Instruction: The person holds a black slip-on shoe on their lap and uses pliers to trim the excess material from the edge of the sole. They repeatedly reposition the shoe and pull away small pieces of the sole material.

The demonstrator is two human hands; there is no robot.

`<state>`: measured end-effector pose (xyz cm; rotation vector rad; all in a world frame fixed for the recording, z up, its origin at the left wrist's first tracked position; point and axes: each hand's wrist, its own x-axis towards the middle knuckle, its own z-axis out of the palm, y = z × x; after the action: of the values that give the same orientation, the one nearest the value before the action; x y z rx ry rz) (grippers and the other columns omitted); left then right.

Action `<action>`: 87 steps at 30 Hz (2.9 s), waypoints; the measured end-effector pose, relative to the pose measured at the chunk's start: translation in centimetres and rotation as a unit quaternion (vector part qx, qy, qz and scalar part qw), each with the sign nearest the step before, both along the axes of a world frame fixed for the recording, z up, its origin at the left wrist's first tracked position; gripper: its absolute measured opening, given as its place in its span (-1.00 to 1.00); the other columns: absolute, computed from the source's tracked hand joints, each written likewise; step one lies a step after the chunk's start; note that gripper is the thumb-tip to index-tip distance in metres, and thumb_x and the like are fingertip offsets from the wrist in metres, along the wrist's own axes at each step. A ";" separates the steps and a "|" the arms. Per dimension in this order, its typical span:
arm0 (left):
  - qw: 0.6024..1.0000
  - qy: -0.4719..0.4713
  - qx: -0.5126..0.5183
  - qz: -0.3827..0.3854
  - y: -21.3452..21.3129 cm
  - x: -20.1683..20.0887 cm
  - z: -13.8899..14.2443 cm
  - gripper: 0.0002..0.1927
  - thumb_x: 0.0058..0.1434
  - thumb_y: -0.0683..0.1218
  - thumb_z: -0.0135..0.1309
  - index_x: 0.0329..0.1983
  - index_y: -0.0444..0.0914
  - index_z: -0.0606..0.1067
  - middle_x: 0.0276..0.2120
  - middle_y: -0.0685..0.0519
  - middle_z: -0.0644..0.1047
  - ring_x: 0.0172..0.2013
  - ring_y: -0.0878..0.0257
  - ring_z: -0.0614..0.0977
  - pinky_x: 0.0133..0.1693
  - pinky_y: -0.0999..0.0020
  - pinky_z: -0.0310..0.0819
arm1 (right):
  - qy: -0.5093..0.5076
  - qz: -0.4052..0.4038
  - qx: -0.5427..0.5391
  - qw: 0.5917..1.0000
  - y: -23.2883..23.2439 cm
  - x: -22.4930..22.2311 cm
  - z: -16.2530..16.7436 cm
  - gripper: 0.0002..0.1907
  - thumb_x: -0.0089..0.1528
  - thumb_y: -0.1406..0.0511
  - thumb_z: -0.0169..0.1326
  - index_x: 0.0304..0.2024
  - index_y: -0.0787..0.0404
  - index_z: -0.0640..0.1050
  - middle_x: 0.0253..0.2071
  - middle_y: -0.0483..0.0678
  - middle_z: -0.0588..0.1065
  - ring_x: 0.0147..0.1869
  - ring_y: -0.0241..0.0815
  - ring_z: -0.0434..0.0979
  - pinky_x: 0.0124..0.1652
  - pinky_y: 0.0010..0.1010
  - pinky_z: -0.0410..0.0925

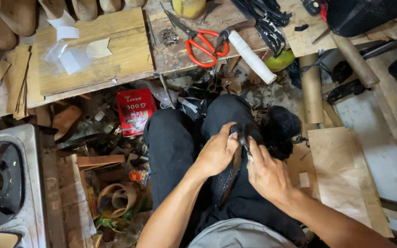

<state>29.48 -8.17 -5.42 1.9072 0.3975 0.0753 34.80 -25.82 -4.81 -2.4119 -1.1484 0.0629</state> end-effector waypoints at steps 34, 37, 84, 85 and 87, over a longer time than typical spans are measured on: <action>0.996 0.023 0.011 -0.084 -0.9 -4.3 5.7 -0.52 0.31 -0.08 -0.18 0.27 -0.36 0.31 -0.31 -0.28 0.61 -0.20 -0.15 0.67 -0.12 0.08 0.48 | 0.048 0.057 -0.046 0.996 -3.4 -2.8 4.3 -0.40 0.14 0.33 0.08 0.24 0.34 0.37 -0.23 0.19 0.55 -0.42 0.22 0.61 -0.42 -0.01 0.47; 0.996 0.034 0.041 -0.074 -0.7 -5.2 6.2 -0.52 0.30 -0.08 -0.17 0.25 -0.36 0.31 -0.31 -0.32 0.60 -0.18 -0.20 0.66 -0.09 0.04 0.49 | 0.059 0.065 -0.079 0.993 -2.9 -3.5 4.9 -0.37 0.17 0.33 0.06 0.30 0.33 0.34 -0.26 0.16 0.52 -0.43 0.18 0.61 -0.44 -0.02 0.47; 0.916 -0.116 -0.350 0.158 11.8 -3.8 -1.6 -0.06 0.41 0.45 -0.55 0.12 -0.39 0.54 -0.10 -0.03 0.64 -0.07 0.24 0.64 0.05 0.37 0.50 | 0.125 0.102 -0.083 0.983 11.1 -0.8 0.2 -0.57 0.23 0.18 0.22 0.10 0.24 0.53 -0.40 0.12 0.59 -0.43 0.00 0.67 -0.42 -0.24 0.42; 0.935 -0.109 -0.297 0.162 11.6 -4.8 -1.9 -0.04 0.41 0.46 -0.57 0.13 -0.38 0.55 -0.06 -0.01 0.64 -0.03 0.27 0.63 0.08 0.40 0.47 | 0.117 0.115 0.009 0.986 10.7 -1.6 0.1 -0.58 0.23 0.21 0.19 0.07 0.30 0.50 -0.35 0.14 0.58 -0.37 -0.02 0.65 -0.38 -0.27 0.42; 0.893 -0.084 -0.401 0.186 11.1 -5.2 -2.5 -0.11 0.39 0.43 -0.53 0.17 -0.34 0.52 -0.04 -0.03 0.62 -0.03 0.22 0.63 0.07 0.33 0.50 | 0.094 0.141 0.195 0.966 9.0 -2.5 1.4 -0.60 0.22 0.27 0.12 0.01 0.42 0.44 -0.24 0.19 0.56 -0.24 -0.05 0.60 -0.29 -0.31 0.42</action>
<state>24.30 2.95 -7.92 0.9833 0.5653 0.2813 32.32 -16.87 -3.45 -1.8496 -1.2711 0.1398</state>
